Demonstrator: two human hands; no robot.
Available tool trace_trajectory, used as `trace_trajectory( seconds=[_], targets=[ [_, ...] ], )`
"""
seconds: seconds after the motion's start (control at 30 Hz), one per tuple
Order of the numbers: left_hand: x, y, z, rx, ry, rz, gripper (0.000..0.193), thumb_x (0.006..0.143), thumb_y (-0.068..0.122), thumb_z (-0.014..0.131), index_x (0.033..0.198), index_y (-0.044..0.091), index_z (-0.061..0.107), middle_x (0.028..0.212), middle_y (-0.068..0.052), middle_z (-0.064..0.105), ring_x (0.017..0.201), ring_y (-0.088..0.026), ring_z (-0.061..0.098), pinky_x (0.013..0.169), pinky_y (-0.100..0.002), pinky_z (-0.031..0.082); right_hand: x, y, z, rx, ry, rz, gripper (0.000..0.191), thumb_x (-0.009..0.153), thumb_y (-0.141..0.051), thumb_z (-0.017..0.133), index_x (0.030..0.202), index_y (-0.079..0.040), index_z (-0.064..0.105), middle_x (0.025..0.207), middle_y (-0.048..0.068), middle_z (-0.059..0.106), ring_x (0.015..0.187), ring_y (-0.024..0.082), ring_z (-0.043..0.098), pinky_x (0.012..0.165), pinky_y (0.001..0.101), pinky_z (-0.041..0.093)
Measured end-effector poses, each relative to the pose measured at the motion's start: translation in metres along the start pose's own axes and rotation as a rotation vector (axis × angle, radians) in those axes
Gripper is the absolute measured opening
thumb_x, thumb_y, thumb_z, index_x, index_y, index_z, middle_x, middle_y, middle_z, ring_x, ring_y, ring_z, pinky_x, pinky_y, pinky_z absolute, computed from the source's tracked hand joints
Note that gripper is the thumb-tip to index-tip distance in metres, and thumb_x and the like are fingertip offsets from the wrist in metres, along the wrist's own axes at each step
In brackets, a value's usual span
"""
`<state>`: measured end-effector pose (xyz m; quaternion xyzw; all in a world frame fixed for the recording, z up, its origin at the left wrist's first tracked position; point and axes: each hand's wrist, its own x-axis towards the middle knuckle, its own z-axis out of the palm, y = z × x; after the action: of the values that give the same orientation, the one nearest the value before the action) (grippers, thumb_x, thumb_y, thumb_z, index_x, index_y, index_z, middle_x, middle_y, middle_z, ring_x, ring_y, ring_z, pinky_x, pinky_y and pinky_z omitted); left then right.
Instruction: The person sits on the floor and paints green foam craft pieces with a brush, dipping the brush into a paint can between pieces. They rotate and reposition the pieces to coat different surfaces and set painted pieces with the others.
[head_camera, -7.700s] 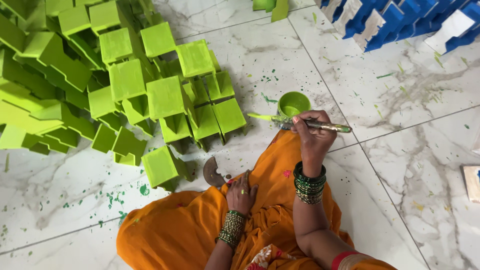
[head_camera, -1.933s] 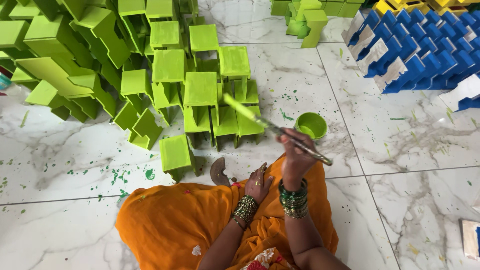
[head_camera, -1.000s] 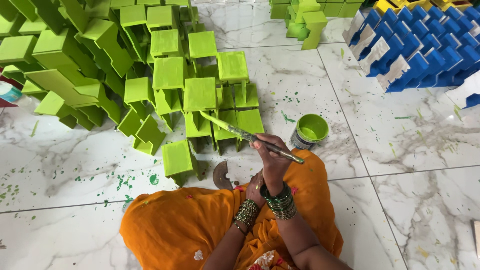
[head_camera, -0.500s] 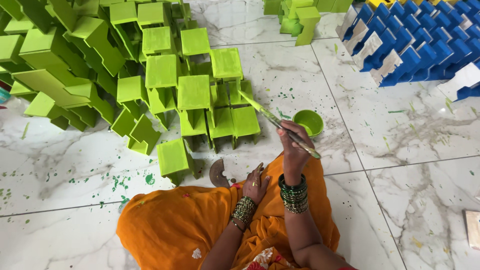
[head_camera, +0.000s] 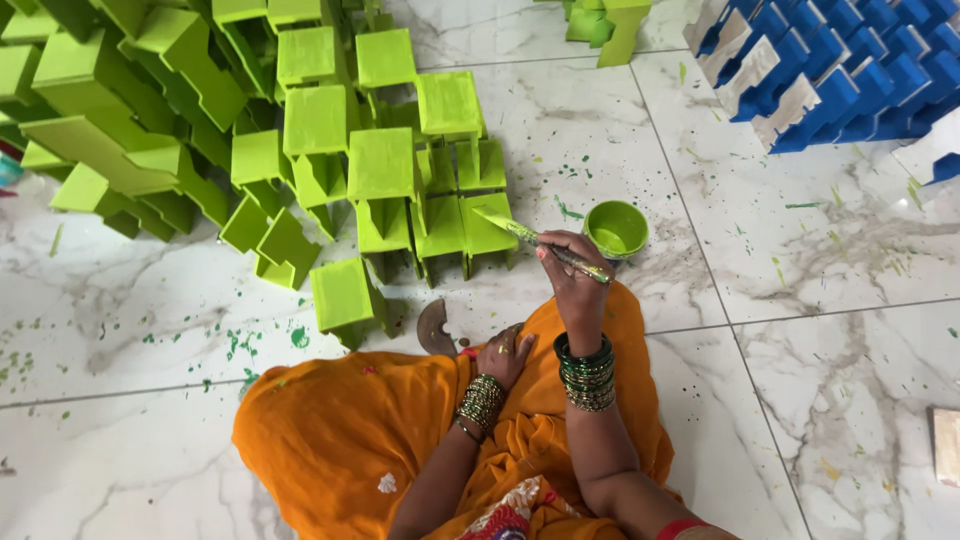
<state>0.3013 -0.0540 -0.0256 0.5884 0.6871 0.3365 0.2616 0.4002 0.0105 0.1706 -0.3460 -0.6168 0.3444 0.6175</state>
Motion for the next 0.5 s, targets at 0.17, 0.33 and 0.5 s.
trace_trajectory(
  seconds=[0.17,0.33,0.5],
  targets=[
    [0.001,-0.010,-0.010,-0.082,0.093,0.012,0.036,0.094,0.042,0.065,0.112,0.013,0.076,0.103,-0.013,0.078,0.092,-0.031,0.076,0.081,-0.042,0.061,0.000,-0.005,-0.004,-0.046,-0.042,-0.004,0.015,0.093,0.006,0.073,0.108,0.003,0.073,0.111,0.009,0.071,0.098,0.012,0.072,0.085,0.0239,0.063],
    [0.008,-0.029,-0.048,0.013,0.295,-0.079,0.024,0.093,0.029,0.067,0.112,0.021,0.079,0.107,-0.012,0.079,0.090,-0.028,0.076,0.074,-0.040,0.062,-0.003,-0.007,-0.008,-0.081,-0.057,-0.004,0.015,0.093,0.006,0.074,0.107,0.002,0.074,0.110,0.009,0.071,0.095,0.012,0.071,0.080,0.0228,0.061],
    [-0.011,-0.056,-0.075,-0.393,0.649,-0.093,0.022,0.100,0.024,0.066,0.118,0.016,0.075,0.104,-0.008,0.080,0.086,-0.018,0.077,0.073,-0.035,0.063,0.000,-0.001,-0.016,-0.022,-0.020,0.008,0.015,0.094,0.006,0.075,0.108,0.002,0.074,0.109,0.007,0.072,0.096,0.010,0.071,0.084,0.0225,0.061]
  ],
)
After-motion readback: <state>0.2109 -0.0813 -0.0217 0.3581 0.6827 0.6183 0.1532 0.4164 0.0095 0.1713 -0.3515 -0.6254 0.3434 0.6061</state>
